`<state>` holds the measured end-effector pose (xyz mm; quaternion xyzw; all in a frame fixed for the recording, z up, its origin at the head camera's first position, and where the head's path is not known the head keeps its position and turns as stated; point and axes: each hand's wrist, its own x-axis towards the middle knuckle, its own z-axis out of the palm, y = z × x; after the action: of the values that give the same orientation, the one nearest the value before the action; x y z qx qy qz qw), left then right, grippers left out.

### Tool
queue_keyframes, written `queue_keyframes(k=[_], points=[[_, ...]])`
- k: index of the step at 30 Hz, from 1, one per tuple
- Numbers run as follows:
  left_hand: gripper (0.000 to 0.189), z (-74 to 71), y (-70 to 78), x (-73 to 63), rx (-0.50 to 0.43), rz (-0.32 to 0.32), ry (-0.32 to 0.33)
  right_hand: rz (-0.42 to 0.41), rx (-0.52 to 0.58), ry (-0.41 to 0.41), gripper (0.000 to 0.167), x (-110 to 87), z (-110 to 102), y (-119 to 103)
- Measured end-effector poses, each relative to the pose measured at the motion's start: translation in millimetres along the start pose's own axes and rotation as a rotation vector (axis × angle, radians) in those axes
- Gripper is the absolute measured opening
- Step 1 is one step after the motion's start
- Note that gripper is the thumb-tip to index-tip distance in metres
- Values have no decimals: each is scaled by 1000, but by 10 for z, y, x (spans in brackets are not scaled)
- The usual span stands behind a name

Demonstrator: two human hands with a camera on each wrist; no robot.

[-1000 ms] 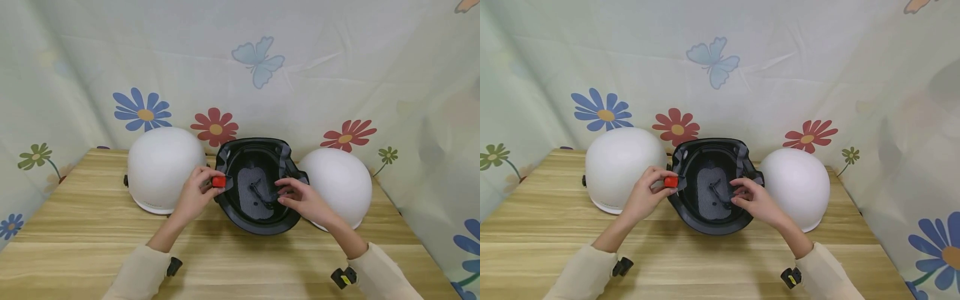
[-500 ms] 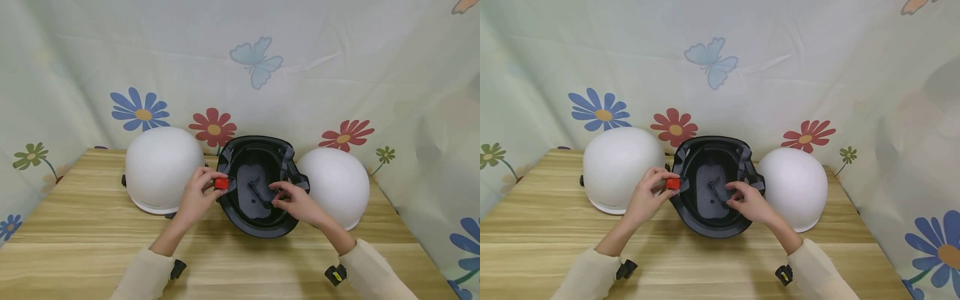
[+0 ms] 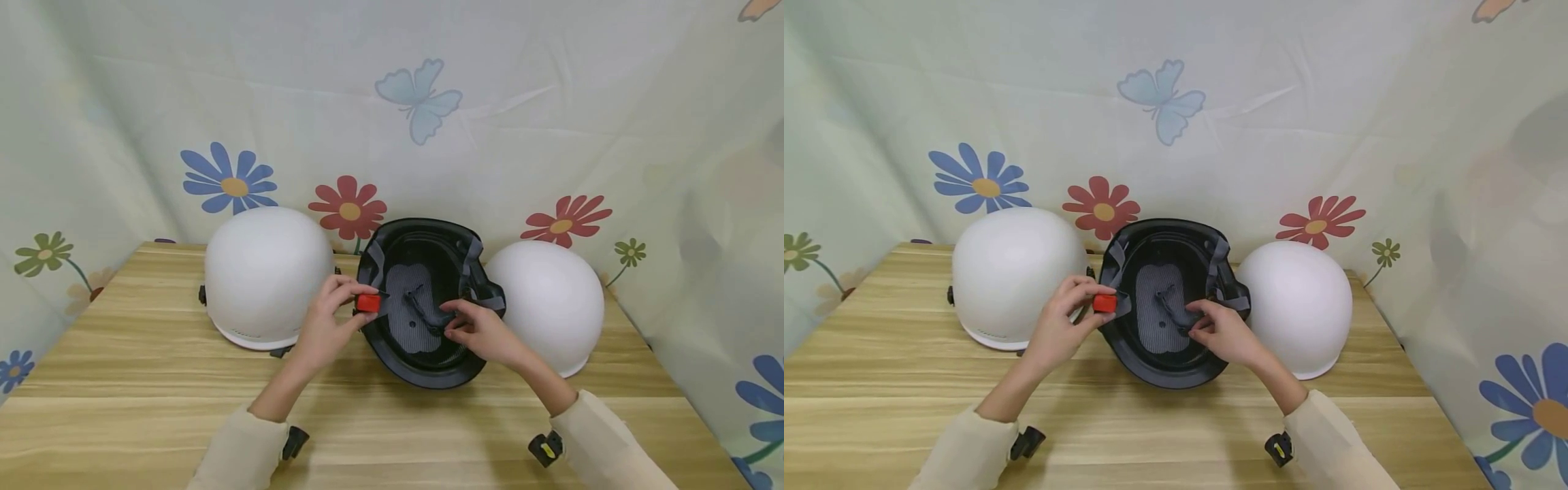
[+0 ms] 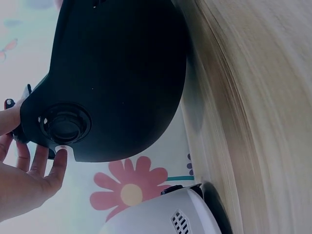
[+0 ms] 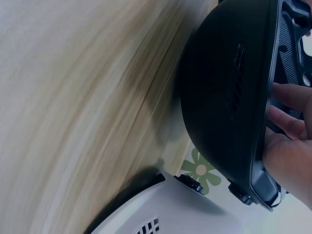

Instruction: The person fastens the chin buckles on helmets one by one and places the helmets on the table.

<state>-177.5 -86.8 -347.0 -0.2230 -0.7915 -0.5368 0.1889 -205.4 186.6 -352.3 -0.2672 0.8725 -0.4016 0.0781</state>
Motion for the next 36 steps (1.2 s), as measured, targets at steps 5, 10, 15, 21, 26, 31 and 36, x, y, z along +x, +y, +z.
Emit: queue_keyframes(k=[5,10,15,21,26,31,36], points=[[29,0,-2,-3,10,8,-6,-8,-24,-17,37,9,5,13],[28,-3,-3,-4,17,1,-9,-31,-46,-9,36,24,11,23],[28,-9,-5,-6,33,-3,-9,-53,-48,-1,34,26,7,38],[28,-19,-12,-15,46,-18,-8,-47,29,-17,33,16,-4,44],[28,-47,-26,-4,49,-29,-2,-27,86,-42,32,23,-22,18],[30,-76,-42,8,73,-33,5,-35,75,-36,31,46,-35,-2],[28,-97,-40,19,74,-35,-4,-64,-17,-37,31,76,-50,-24]])
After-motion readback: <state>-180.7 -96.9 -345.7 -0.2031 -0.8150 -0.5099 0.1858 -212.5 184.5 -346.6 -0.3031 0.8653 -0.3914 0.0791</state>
